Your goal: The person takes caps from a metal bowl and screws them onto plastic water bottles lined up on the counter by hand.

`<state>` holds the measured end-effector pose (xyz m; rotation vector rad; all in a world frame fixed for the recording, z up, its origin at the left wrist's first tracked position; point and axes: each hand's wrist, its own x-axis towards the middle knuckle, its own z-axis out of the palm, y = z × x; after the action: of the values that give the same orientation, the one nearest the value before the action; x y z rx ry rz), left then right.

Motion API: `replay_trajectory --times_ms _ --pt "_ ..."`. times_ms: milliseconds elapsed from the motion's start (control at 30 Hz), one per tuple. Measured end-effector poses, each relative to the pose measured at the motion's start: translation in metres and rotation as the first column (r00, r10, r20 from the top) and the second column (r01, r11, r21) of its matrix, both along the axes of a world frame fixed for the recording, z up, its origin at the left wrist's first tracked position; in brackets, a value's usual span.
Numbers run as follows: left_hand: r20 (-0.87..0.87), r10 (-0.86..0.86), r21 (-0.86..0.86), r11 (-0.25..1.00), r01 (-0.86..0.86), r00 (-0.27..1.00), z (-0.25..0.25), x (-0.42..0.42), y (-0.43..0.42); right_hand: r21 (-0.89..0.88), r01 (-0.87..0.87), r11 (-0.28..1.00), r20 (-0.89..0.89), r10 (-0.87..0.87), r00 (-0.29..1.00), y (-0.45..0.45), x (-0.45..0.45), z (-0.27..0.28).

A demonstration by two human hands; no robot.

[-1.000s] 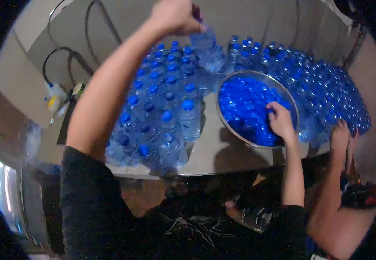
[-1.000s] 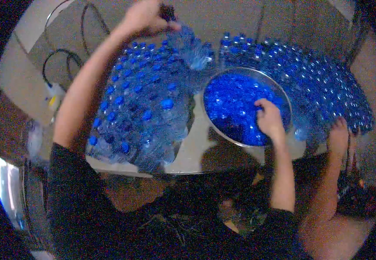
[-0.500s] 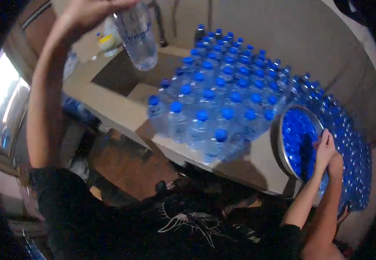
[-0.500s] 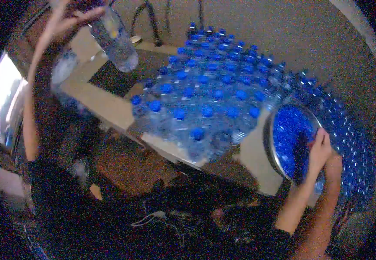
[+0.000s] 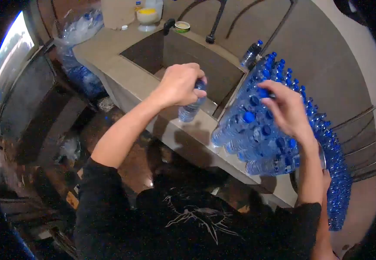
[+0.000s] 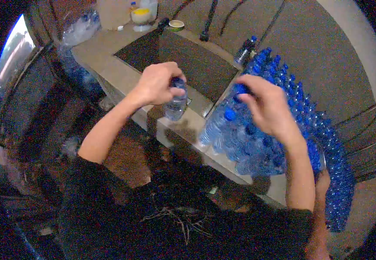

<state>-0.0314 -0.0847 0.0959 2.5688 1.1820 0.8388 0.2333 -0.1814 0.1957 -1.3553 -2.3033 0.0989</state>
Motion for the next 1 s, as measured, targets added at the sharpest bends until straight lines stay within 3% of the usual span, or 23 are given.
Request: replay_trajectory --times_ms 100,133,167,233,267,300,367,567,667,700,733,767,867,933,967,1000 --pt "0.157 -0.200 0.033 0.980 0.197 0.967 -0.009 -0.011 0.016 -0.116 -0.215 0.970 0.081 0.225 0.971 0.035 -0.055 -0.002" --pt "0.287 -0.283 0.055 0.959 0.280 0.915 -0.021 -0.009 0.024 -0.145 -0.193 0.970 0.171 0.217 0.961 0.041 -0.069 0.004" --pt "0.386 -0.338 0.026 0.934 0.356 0.858 -0.033 -0.005 0.031 -0.166 -0.204 0.965 0.161 0.230 0.960 0.049 -0.077 0.004" --pt "0.604 -0.481 0.192 0.862 0.469 0.636 -0.078 0.020 0.056 -0.213 -0.222 0.951 0.148 0.256 0.955 0.068 -0.085 -0.009" --pt "0.612 -0.401 -0.044 0.843 0.536 0.682 -0.081 0.019 0.053 -0.242 -0.224 0.944 0.152 0.265 0.952 0.076 -0.086 -0.014" --pt "0.809 -0.268 -0.162 0.754 0.636 0.523 -0.082 0.027 0.044 -0.249 -0.261 0.933 0.168 0.307 0.937 0.082 -0.091 -0.013" --pt "0.748 -0.193 -0.348 0.701 0.623 0.635 -0.087 0.022 0.042 -0.278 -0.330 0.902 0.189 0.389 0.902 0.090 -0.099 -0.016" --pt "0.671 -0.239 -0.330 0.751 0.572 0.701 -0.089 0.019 0.046 -0.335 -0.315 0.888 0.332 0.424 0.843 0.105 -0.107 -0.023" --pt "0.778 -0.204 -0.264 0.753 0.603 0.595 -0.076 0.018 0.037 -0.352 -0.323 0.879 0.380 0.449 0.809 0.110 -0.101 -0.021" --pt "0.679 -0.243 -0.278 0.789 0.549 0.693 -0.074 0.018 0.038 -0.348 -0.361 0.865 0.388 0.483 0.785 0.113 -0.102 -0.020" --pt "0.652 -0.249 -0.289 0.792 0.538 0.716 -0.073 0.016 0.038 -0.358 -0.328 0.874 0.368 0.456 0.810 0.110 -0.105 -0.019" --pt "0.694 -0.294 -0.152 0.832 0.533 0.657 -0.088 0.026 0.045 -0.377 -0.296 0.877 0.349 0.431 0.832 0.108 -0.108 -0.019" --pt "0.648 -0.210 -0.278 0.829 0.485 0.732 -0.092 0.021 0.042 -0.396 -0.161 0.904 0.356 0.313 0.881 0.104 -0.105 -0.025" --pt "0.635 -0.262 -0.245 0.823 0.512 0.726 -0.097 0.031 0.047 -0.326 -0.313 0.892 0.266 0.404 0.875 0.100 -0.104 -0.018" --pt "0.583 -0.211 -0.364 0.795 0.485 0.784 -0.092 0.030 0.045 -0.291 -0.363 0.885 0.228 0.432 0.872 0.099 -0.103 -0.014" --pt "0.672 -0.202 -0.351 0.761 0.546 0.713 -0.085 0.024 0.039 -0.322 -0.369 0.872 0.242 0.452 0.858 0.098 -0.104 -0.010"
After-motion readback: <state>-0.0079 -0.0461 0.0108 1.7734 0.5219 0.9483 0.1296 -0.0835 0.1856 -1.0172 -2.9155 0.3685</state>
